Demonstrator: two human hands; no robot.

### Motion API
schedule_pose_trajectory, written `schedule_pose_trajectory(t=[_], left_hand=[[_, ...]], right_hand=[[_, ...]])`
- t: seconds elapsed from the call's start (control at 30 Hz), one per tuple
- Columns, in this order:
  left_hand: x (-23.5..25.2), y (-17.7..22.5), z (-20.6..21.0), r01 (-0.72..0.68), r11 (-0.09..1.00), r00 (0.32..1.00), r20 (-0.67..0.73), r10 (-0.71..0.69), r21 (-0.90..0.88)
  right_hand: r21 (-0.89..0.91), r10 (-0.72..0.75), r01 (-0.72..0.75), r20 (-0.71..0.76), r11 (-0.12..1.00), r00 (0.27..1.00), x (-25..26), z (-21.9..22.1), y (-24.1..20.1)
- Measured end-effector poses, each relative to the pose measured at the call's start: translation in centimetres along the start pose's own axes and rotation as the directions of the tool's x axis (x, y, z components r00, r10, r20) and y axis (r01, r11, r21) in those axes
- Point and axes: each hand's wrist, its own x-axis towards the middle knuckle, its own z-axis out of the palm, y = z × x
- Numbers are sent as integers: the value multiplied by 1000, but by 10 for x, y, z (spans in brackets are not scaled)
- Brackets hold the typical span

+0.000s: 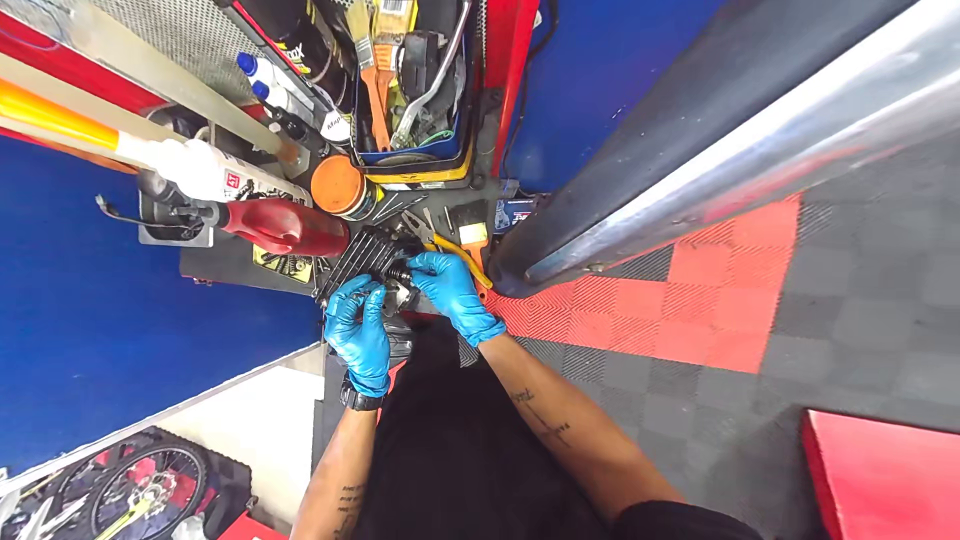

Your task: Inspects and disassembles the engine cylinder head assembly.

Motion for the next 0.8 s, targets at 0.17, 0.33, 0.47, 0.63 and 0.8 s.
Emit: schedule_pose_trajectory(t=[0.17, 0.33, 0.47, 0.63, 0.8], left_hand=[[0, -1, 0, 4, 1000, 1000, -10, -4, -10], [-2, -5, -2, -18, 1000, 1000, 17, 18, 7], [-6, -9, 0, -70, 984, 995, 81, 58, 165], [-11, -12, 5, -139, 909, 987, 127, 96, 394], [-11, -12, 11, -132, 891, 991, 85, 105, 434]], right_hand=[[-11, -1, 1, -3, 1000, 1000, 1, 0, 1], [22, -3, 3, -6, 1000, 1000, 0, 1, 2], [20, -7, 7, -14, 1000, 1000, -1, 1, 1], [-17, -23, 22, -10, 1000, 1000, -4, -3, -1], [-700, -338, 152, -134, 698, 932, -13, -28, -2]])
